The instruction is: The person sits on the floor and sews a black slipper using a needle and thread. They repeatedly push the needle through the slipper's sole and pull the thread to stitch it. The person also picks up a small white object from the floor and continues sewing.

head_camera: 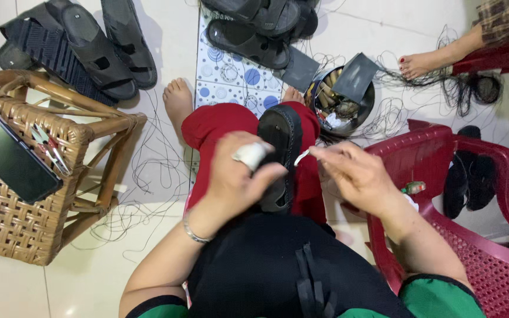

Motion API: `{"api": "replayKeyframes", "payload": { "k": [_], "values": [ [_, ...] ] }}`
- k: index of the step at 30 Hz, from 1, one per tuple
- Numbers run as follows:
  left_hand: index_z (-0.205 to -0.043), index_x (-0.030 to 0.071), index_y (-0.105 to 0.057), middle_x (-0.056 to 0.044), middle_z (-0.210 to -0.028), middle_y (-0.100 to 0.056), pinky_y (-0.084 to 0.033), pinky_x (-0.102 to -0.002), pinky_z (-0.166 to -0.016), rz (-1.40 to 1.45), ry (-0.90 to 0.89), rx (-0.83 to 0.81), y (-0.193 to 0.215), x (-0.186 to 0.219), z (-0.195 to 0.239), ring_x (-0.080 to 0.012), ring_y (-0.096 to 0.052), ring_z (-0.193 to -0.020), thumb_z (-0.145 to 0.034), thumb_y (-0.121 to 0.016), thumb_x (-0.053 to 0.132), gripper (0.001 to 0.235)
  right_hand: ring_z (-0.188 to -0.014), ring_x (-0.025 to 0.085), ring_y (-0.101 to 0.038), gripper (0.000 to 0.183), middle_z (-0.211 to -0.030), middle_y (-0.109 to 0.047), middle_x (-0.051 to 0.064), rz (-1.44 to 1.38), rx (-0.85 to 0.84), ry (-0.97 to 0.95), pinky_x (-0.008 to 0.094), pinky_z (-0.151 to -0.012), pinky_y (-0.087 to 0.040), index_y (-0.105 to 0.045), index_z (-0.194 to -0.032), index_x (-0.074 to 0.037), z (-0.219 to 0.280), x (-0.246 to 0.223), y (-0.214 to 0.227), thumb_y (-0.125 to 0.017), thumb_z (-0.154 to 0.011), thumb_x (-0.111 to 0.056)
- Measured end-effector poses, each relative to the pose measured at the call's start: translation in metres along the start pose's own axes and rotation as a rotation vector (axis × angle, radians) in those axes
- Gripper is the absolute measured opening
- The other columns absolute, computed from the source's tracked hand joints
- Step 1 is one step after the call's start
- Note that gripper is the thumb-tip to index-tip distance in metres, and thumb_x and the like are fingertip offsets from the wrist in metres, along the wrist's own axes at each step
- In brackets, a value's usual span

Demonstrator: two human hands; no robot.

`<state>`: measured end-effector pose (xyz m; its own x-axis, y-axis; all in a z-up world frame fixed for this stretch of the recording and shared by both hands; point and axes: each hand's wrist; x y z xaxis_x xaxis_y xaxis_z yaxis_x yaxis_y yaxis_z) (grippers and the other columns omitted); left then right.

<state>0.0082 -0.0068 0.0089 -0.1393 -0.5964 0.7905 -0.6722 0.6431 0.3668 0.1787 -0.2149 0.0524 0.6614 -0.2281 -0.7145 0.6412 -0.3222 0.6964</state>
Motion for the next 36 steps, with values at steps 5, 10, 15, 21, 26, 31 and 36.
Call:
{"api": "replayKeyframes", "payload": {
  "k": [5,10,15,21,26,31,36],
  "values": [
    [-0.091,0.001,-0.071,-0.013,-0.091,-0.067,-0.054,-0.047,-0.079,0.080,-0.012,0.060,-0.032,0.017,0.006,-0.0369,-0.068,-0.089,-0.083,-0.084,0.022,0.026,-0.071,0.031,-0.069,0.028,-0.096,-0.074,0.011,0.067,0.008,0.027,0.038,-0.063,-0.057,-0.078,-0.123,-0.016,-0.004,-0.012,-0.005,-0.064,-0.099,-0.012],
    [-0.091,0.000,-0.068,-0.011,-0.086,-0.065,-0.054,-0.045,-0.073,-0.017,-0.023,0.106,-0.027,0.012,0.007,-0.0352,-0.067,-0.082,-0.087,-0.075,0.003,0.009,-0.066,0.030,-0.068,0.033,-0.090,-0.073,0.015,-0.061,-0.002,-0.007,0.039,-0.059,-0.057,-0.076,-0.127,-0.015,-0.001,-0.008,-0.001,-0.060,-0.099,-0.006],
    [-0.097,-0.001,-0.068,-0.015,-0.092,-0.063,-0.054,-0.050,-0.075,-0.043,-0.127,0.070,-0.028,0.016,0.005,-0.0381,-0.065,-0.085,-0.090,-0.079,0.028,0.031,-0.074,0.028,-0.071,0.032,-0.092,-0.074,0.013,-0.163,0.029,-0.065,0.038,-0.065,-0.058,-0.075,-0.128,-0.010,0.006,-0.003,0.004,-0.059,-0.100,-0.009],
    [-0.084,-0.001,-0.070,-0.011,-0.082,-0.065,-0.054,-0.048,-0.072,-0.112,-0.208,0.143,-0.042,0.022,0.000,-0.0338,-0.066,-0.076,-0.085,-0.081,0.009,0.014,-0.072,0.026,-0.071,0.031,-0.090,-0.074,0.011,-0.288,-0.002,-0.063,0.036,-0.066,-0.059,-0.074,-0.127,-0.010,0.009,-0.008,-0.014,-0.056,-0.102,-0.012],
    [-0.084,0.004,-0.070,-0.011,-0.080,-0.068,-0.055,-0.043,-0.070,0.018,0.142,0.159,-0.008,0.007,0.008,-0.0333,-0.069,-0.074,-0.087,-0.079,0.006,0.009,-0.063,0.023,-0.063,0.037,-0.080,-0.070,0.016,-0.325,-0.072,-0.161,0.038,-0.058,-0.057,-0.070,-0.133,-0.007,0.027,0.021,0.018,-0.050,-0.102,-0.011],
    [-0.096,0.002,-0.075,-0.008,-0.086,-0.075,-0.055,-0.034,-0.081,0.494,0.818,0.115,-0.001,0.004,0.022,-0.0119,-0.064,-0.082,-0.087,-0.083,0.012,0.015,-0.044,0.011,-0.049,0.039,-0.063,-0.056,0.009,-0.716,0.142,-0.384,0.022,-0.043,-0.045,-0.061,-0.135,0.003,0.057,0.049,0.009,-0.043,-0.107,-0.016],
    [-0.090,0.006,-0.080,-0.008,-0.080,-0.077,-0.058,-0.032,-0.082,0.581,0.868,-0.103,-0.030,0.027,0.015,-0.0127,-0.069,-0.077,-0.081,-0.088,0.015,0.015,-0.047,0.007,-0.056,0.039,-0.062,-0.068,0.008,-0.806,0.246,-0.375,0.022,-0.042,-0.048,-0.075,-0.115,0.003,0.025,0.001,-0.029,-0.080,-0.086,-0.023]
  ]
}}
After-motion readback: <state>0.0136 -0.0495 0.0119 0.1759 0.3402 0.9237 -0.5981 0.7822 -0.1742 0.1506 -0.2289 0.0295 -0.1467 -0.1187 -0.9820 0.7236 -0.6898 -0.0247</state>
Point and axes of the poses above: each hand's wrist, its own z-axis away from the middle knuckle, its own y-axis out of the back of the hand, x = y × z
